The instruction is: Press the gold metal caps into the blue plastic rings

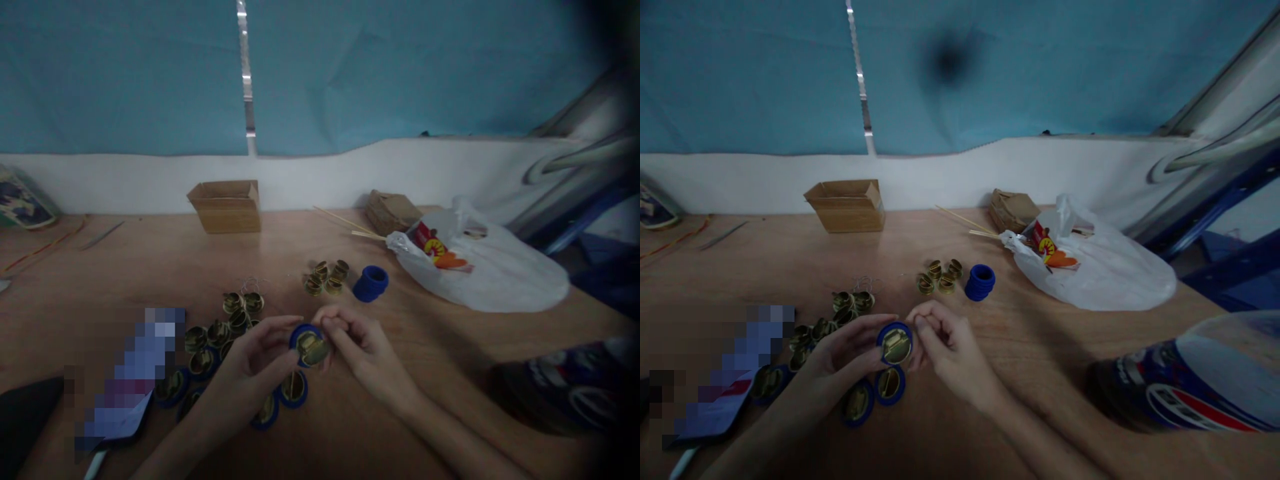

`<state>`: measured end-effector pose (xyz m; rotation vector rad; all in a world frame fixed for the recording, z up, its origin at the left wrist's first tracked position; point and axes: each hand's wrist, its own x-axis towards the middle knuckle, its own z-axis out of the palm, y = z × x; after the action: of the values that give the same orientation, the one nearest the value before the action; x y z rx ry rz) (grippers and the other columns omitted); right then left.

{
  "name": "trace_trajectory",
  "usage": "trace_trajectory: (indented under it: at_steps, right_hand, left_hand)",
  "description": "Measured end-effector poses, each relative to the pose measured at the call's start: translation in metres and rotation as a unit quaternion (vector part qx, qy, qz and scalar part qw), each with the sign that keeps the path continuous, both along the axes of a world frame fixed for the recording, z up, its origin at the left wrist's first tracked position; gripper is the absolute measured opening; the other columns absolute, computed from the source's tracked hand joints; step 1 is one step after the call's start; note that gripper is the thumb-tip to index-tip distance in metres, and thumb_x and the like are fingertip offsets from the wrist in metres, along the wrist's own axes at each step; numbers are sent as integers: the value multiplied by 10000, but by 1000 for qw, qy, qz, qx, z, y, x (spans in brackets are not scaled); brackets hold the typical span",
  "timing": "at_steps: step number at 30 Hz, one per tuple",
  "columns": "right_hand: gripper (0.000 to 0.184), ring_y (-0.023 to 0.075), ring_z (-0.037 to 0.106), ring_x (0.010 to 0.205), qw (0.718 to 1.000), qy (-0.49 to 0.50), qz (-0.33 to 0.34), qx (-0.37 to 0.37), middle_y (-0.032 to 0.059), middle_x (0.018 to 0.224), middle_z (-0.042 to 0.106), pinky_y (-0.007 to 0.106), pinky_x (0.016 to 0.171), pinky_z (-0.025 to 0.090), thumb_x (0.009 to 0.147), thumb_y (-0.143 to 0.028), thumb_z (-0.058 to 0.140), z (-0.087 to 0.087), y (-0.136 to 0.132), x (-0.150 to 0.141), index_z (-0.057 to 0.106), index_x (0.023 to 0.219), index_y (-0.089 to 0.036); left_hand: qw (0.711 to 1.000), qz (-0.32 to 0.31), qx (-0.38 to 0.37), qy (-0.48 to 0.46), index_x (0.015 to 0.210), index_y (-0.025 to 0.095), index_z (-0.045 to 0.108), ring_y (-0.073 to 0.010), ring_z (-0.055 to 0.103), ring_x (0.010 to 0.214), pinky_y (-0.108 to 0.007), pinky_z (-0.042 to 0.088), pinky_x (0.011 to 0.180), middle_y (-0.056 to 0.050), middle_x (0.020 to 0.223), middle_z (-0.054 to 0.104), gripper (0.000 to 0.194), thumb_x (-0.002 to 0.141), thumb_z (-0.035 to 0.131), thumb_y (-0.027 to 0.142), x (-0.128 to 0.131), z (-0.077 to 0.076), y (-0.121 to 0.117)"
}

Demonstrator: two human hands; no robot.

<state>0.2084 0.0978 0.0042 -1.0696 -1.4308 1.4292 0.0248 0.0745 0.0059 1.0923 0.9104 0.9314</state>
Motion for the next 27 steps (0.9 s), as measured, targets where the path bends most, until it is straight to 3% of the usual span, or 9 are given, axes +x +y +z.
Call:
trace_trajectory:
  at_steps: [4,8,16,22,27]
  right_hand:
    - [264,108,598,485,1000,9,11,-8,-34,557,600,231,485,481,910,-425,524,3,2,0,581,891,-168]
    - [236,101,605,510,999,29,26,-15,-32,608,612,230,503,492,874,-389,596,3,2,0,572,936,-163]
    - [203,105,611,552,999,20,30,-7,-17,668,630,236,532,492,908,-375,556,-7,0,-3,530,942,-176]
    - [300,104,587,538,997,-12,69,-6,-32,595,587,238,545,496,939,-423,489,-4,-2,-3,539,779,-174]
    - [337,92,553,473,999,-11,43,-7,-52,541,554,223,496,472,937,-456,466,-4,-2,-2,517,748,-182]
  left_hand:
    - [1000,-6,20,14,1141,223,661,-210,641,1049,-348,484,931,-72,1152,698,279,894,584,327,1,-1,1]
    - [999,32,23,24,1135,220,655,-214,633,1060,-346,479,933,-71,1154,692,279,883,602,329,1,-3,1]
    - [996,62,59,39,1120,213,649,-225,634,1056,-351,478,931,-75,1152,687,268,882,601,324,0,-5,4]
    - [997,50,50,38,1144,200,634,-226,629,1058,-364,475,943,-90,1180,674,285,886,596,316,0,-5,2]
    - [999,15,17,-26,1179,210,603,-205,646,1023,-342,495,911,-78,1147,685,340,846,654,252,2,-9,1]
